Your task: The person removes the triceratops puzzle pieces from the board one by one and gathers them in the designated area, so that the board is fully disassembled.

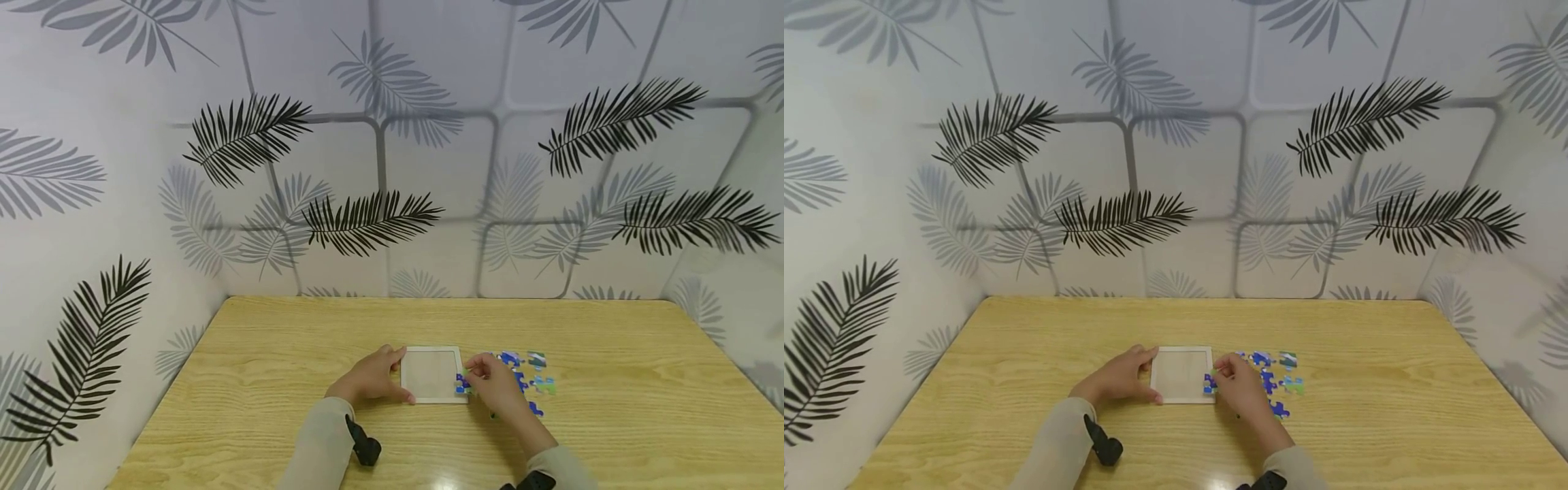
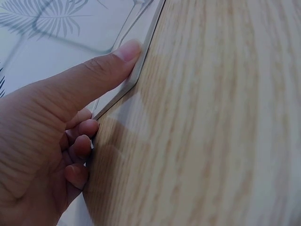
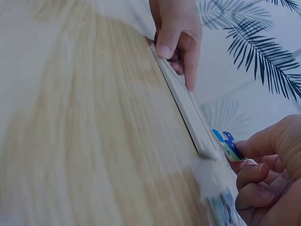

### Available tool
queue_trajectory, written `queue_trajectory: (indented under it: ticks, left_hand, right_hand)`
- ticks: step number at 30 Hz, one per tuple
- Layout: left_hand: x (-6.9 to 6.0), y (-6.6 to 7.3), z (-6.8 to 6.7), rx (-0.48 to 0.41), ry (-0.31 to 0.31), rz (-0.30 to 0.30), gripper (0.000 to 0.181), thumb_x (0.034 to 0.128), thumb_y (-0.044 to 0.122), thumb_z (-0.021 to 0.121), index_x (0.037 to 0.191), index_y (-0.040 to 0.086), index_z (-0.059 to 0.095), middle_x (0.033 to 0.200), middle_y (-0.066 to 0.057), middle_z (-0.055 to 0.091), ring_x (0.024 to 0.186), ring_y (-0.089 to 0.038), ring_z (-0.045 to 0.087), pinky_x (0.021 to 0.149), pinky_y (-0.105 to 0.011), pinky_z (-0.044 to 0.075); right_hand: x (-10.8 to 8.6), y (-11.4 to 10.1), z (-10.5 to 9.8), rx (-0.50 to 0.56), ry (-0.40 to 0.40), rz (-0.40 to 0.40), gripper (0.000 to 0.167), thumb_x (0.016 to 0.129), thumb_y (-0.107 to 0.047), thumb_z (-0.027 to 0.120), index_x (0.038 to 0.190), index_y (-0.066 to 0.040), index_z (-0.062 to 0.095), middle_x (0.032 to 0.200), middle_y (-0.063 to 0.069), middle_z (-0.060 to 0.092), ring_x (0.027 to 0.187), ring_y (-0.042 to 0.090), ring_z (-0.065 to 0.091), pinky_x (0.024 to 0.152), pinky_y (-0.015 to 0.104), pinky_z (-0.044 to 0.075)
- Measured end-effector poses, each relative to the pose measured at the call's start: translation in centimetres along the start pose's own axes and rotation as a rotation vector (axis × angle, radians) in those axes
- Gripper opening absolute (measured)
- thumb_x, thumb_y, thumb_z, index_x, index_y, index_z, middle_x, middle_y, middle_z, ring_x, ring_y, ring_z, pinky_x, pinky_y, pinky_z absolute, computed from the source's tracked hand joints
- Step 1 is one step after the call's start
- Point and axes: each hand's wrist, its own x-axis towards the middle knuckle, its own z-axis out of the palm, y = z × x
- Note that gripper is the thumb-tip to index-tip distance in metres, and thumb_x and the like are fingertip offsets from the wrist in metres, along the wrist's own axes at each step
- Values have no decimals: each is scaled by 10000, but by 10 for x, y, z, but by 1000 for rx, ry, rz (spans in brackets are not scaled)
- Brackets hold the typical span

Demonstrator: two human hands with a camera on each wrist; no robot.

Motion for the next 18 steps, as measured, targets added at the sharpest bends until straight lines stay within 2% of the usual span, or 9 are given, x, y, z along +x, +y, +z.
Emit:
queue_trajectory:
  ticks: [4, 7, 18]
  left_hand:
    - [-1, 0, -1, -1, 1, 1, 1023, 697, 426, 823, 1494, 83, 281, 970, 12, 430, 863, -150, 439, 789, -316, 381]
    - [-1, 0, -1, -6, 1, -5, 1021, 696, 423, 825, 1493, 85, 284, 975, 14, 435, 871, -151, 443, 799, -320, 384]
    - [1, -1, 0, -10, 2, 3, 1026, 696, 427, 824, 1493, 79, 281, 971, 11, 429, 863, -151, 438, 779, -316, 379]
  right_hand:
    - [-4, 14, -17, -16, -7, 7, 107, 877, -6, 622, 983, 0, 615, 866, 51, 586, 820, 170, 528, 709, 292, 464]
    - [-8, 24, -31, -25, -14, 17, 132, 890, -12, 612, 1017, 20, 616, 894, 60, 589, 839, 169, 523, 740, 297, 462]
    - [-23, 55, -84, -63, -2, 59, 182, 906, -30, 591, 1062, 64, 593, 913, 84, 590, 817, 157, 508, 641, 225, 444]
